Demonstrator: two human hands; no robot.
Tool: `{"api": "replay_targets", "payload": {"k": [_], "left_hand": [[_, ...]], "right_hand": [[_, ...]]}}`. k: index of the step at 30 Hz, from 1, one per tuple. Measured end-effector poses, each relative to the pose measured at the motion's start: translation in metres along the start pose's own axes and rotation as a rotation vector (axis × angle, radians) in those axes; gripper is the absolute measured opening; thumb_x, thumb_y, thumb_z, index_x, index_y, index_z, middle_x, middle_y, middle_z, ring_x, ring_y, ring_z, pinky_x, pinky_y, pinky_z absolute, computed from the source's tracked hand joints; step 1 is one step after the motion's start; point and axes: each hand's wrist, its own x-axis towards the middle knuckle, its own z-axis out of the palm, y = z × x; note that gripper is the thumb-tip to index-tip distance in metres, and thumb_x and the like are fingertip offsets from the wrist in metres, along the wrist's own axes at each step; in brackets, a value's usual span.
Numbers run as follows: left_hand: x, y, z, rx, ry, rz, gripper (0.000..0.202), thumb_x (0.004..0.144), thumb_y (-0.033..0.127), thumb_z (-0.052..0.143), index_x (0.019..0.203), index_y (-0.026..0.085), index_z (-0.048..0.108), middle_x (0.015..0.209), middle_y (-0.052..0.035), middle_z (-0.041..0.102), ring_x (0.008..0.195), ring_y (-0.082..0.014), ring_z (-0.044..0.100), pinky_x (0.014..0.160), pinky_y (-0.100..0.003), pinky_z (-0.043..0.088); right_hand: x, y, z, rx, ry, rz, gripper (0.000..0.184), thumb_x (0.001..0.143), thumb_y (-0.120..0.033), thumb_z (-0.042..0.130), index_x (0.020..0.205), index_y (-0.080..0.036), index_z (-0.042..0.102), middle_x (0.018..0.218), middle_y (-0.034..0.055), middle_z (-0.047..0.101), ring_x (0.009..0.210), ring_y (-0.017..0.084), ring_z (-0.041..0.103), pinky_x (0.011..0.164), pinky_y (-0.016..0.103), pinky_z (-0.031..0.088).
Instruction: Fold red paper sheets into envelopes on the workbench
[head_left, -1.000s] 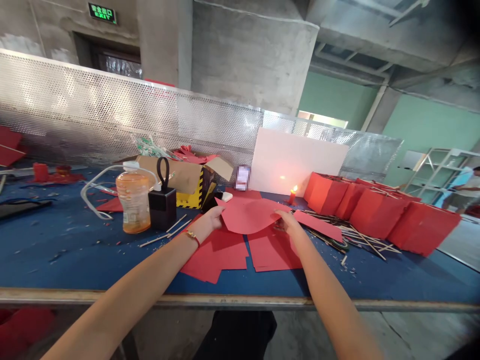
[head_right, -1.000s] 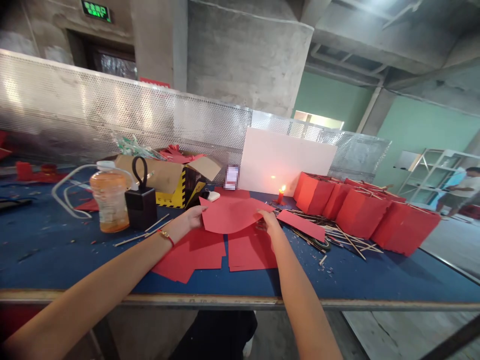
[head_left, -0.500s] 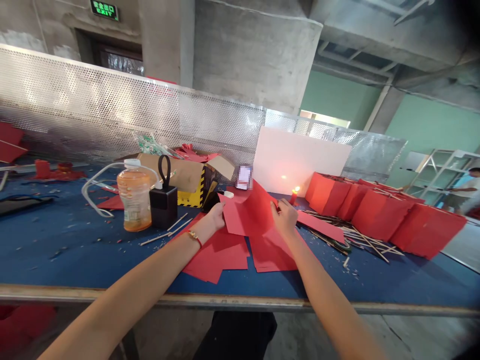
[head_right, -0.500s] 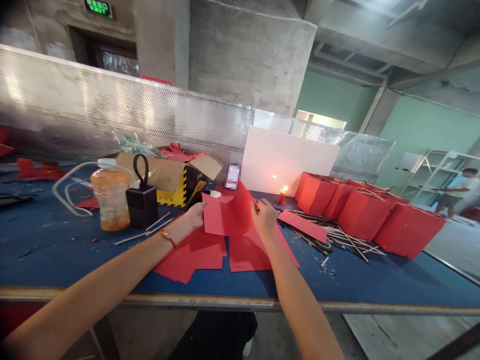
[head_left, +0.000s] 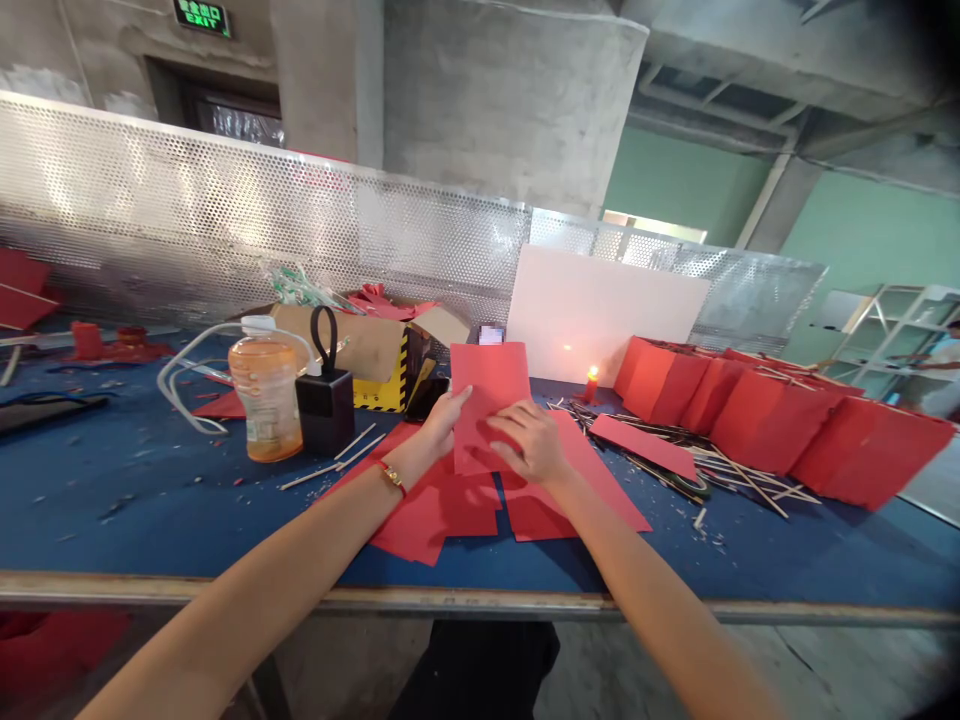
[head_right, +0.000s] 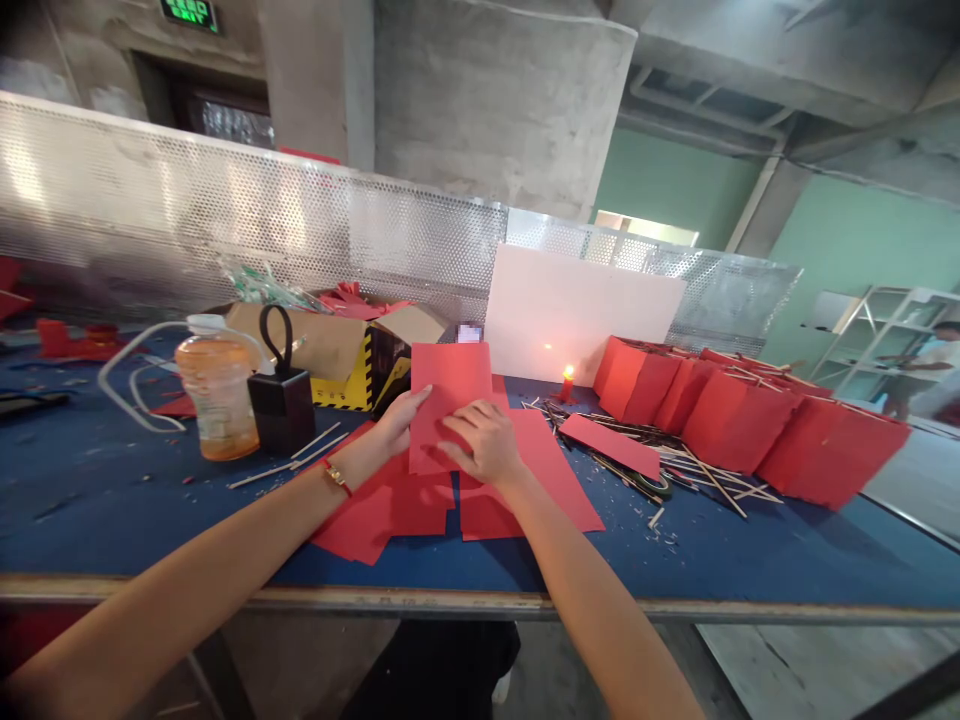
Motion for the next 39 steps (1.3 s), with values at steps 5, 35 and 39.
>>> {"api": "replay_targets", "payload": {"k": [5,35,39], "left_hand": [[-0.008,0.004,0.007,0.122,0.04,0.039,0.043,0.063,0.045,0.084,0.093,0.019,0.068,0.106,-0.0084,0.071,0.108,-0.0263,0.062,0.094,-0.037,0.047],[-0.015,-0.002,0.002,0.208,-0.335,0.053,0.047,0.071,0.041,0.081,0.11,0.018,0.069,0.111,-0.0106,0.073,0.095,-0.0261,0.069,0.088,-0.039,0.051],[-0.015,-0.002,0.001,0.206,-0.335,0.057,0.047,0.068,0.039,0.083,0.107,0.017,0.07,0.114,-0.0111,0.072,0.097,-0.0263,0.069,0.089,-0.038,0.051]], "right_hand": [[0.002,0.011,0.004,0.257,0.518,0.562,0.049,0.086,-0.041,0.06,0.129,-0.021,0.05,0.127,0.0127,0.057,0.116,0.026,0.053,0.101,0.045,0.042],[0.001,0.017,0.013,0.927,0.468,0.992,0.059,0.05,-0.04,0.086,0.1,-0.02,0.065,0.103,0.0084,0.071,0.084,0.025,0.066,0.072,0.036,0.054],[0.0,0.018,0.014,0.909,0.456,0.994,0.059,0.051,-0.041,0.085,0.102,-0.02,0.065,0.105,0.0088,0.071,0.086,0.025,0.067,0.072,0.035,0.054]]}}
